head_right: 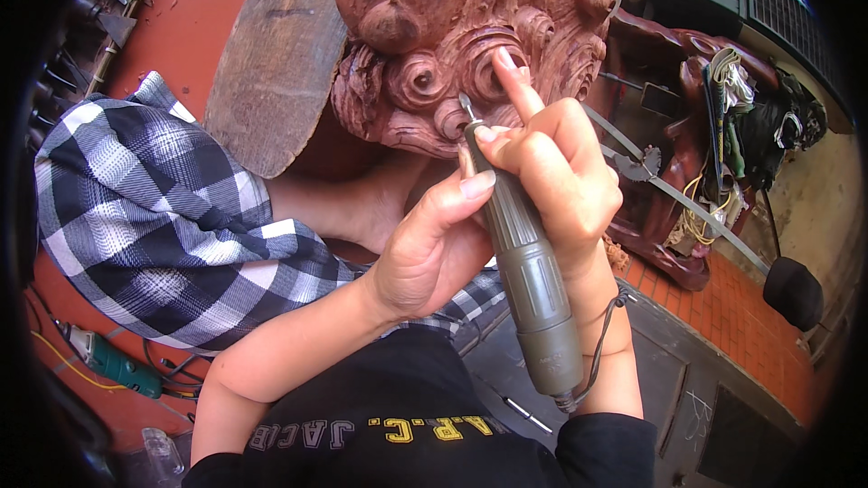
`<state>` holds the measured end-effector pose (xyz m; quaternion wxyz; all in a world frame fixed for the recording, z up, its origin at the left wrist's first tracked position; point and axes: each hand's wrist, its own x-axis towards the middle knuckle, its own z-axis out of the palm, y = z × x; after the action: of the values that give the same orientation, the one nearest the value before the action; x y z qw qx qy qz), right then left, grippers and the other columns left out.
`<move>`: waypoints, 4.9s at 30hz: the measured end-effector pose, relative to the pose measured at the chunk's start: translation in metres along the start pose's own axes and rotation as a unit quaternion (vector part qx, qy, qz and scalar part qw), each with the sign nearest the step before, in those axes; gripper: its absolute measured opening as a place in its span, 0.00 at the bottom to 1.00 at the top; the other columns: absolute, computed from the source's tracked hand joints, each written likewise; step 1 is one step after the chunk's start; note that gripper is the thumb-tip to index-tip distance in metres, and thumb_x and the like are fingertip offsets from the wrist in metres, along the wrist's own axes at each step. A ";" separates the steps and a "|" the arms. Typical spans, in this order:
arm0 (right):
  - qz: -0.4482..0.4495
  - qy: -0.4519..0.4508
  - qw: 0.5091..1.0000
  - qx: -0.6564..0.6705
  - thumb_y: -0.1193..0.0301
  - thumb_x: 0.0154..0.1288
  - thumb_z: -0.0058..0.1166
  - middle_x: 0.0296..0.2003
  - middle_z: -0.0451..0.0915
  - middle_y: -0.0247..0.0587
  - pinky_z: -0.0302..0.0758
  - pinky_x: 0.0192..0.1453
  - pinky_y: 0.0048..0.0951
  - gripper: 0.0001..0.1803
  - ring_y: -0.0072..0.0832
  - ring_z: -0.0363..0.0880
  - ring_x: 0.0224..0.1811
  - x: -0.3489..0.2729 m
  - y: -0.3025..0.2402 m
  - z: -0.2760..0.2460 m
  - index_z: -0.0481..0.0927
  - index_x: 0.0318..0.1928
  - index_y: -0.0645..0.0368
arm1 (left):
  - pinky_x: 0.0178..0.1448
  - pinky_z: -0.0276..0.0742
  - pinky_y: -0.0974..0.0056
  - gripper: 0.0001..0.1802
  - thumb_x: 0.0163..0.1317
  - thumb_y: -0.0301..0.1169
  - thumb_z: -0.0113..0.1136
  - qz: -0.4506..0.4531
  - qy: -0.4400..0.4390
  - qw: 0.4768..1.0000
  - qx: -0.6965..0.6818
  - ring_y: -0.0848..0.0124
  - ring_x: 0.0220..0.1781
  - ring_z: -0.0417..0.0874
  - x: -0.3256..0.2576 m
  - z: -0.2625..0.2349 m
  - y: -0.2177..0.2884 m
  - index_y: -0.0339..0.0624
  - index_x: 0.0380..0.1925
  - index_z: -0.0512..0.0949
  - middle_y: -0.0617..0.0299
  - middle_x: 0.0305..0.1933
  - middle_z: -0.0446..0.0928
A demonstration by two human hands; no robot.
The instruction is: The person uses a rotary carving tool to refine details on a large wooden mask-like sculpture. They hold the tool with both hands and carefully carve swirling patterns on the surface. The person occasionally pauses to inspect the work and adjust their grip.
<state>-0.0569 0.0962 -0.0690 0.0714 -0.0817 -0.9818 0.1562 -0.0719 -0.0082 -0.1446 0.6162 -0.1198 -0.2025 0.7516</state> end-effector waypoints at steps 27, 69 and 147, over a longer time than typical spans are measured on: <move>0.020 -0.001 1.000 0.019 0.89 0.47 0.66 0.23 0.70 0.41 0.78 0.62 0.54 0.09 0.32 0.82 0.31 -0.001 0.001 -0.004 0.79 0.28 0.70 | 0.76 0.54 0.56 0.33 0.69 0.44 0.49 -0.015 0.036 0.998 0.046 0.67 0.71 0.63 0.000 -0.002 0.000 0.40 0.68 0.57 0.57 0.67 0.63; 0.094 0.029 0.990 0.099 0.82 0.47 0.68 0.24 0.77 0.44 0.75 0.62 0.62 0.11 0.29 0.75 0.26 0.020 -0.006 -0.012 0.79 0.31 0.70 | 0.75 0.58 0.55 0.39 0.72 0.51 0.50 -0.081 0.063 0.981 0.164 0.66 0.71 0.64 -0.002 0.027 0.026 0.36 0.70 0.52 0.54 0.67 0.62; 0.233 0.020 0.972 0.028 0.80 0.50 0.69 0.29 0.78 0.45 0.81 0.50 0.32 0.13 0.37 0.86 0.43 0.048 -0.015 -0.004 0.76 0.32 0.67 | 0.70 0.62 0.62 0.24 0.79 0.43 0.39 0.005 0.059 0.997 0.040 0.73 0.65 0.68 0.023 0.036 0.041 0.35 0.64 0.64 0.59 0.62 0.68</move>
<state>-0.1053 0.0923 -0.0551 0.0549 -0.3097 -0.9292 0.1941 -0.1283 0.0019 -0.1292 0.6277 -0.1401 -0.1357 0.7537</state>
